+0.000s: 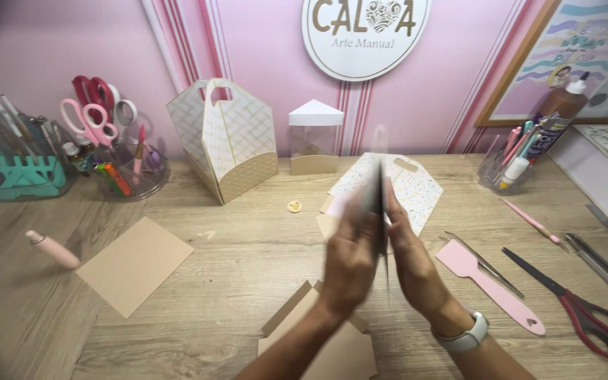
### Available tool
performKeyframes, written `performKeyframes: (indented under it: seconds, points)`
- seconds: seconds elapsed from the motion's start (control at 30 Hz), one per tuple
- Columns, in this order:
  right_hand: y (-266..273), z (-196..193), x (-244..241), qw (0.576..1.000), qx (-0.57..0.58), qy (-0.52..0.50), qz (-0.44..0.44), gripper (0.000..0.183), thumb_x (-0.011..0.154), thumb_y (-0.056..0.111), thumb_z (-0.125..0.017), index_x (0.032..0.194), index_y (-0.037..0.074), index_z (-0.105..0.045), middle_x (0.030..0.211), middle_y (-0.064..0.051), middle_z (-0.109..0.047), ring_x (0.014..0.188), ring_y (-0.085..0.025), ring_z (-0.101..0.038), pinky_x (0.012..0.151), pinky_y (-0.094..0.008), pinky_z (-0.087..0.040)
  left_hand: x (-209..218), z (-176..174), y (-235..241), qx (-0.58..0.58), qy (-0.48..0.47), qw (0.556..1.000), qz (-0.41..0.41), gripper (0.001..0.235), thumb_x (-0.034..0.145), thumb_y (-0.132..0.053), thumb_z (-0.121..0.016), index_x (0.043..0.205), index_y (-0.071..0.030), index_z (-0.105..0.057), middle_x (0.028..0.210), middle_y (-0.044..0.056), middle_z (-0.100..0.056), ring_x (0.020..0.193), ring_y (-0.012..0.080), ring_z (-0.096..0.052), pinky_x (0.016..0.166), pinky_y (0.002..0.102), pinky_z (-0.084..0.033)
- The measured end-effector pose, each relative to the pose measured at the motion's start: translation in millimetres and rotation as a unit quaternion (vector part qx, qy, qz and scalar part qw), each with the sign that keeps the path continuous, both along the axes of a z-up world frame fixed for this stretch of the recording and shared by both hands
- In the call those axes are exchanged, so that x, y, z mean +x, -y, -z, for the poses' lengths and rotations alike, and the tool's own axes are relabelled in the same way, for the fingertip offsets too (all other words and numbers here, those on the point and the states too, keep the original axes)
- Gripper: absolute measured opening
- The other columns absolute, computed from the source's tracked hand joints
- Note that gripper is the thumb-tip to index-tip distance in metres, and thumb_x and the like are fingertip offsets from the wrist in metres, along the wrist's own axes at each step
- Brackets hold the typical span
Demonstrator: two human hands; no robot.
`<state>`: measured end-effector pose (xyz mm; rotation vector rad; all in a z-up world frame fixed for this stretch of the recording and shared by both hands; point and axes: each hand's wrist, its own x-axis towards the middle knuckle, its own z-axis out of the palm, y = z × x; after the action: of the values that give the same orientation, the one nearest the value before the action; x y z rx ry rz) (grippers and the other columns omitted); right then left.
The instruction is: Assembling decorative paper gift bags by folding templates and applying glue.
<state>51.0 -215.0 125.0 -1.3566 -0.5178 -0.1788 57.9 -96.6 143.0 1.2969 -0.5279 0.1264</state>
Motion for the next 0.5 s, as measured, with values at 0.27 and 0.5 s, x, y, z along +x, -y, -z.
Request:
performKeyframes:
  seconds: [0.27,0.5]
  points:
    - [12,4,2,0.971,-0.041,-0.171,0.163,0.095,0.075,0.013,-0.079,0.161,0.012,-0.039,0.111,-0.010,-0.060,0.100,-0.019,-0.064,0.092,-0.030,-0.059,28,44,-21,0.012,-0.091,0.979,-0.182,0.047,0.088,0.000,-0.050,0.125,-0.018,-0.071,0.133,0.013,-0.057,0.132,0.0271,-0.051,0.115,0.044,-0.046]
    - [50,18,36,0.960,-0.035,-0.193,0.199,0.074,0.081,0.013,-0.075,0.152,0.012,-0.054,0.111,-0.008,-0.058,0.101,-0.017,-0.063,0.092,-0.027,-0.056,17,49,-31,-0.052,-0.293,0.955,0.003,0.060,0.079,-0.036,-0.071,0.125,0.003,-0.072,0.125,0.019,-0.080,0.108,0.0295,-0.075,0.089,0.041,-0.065]
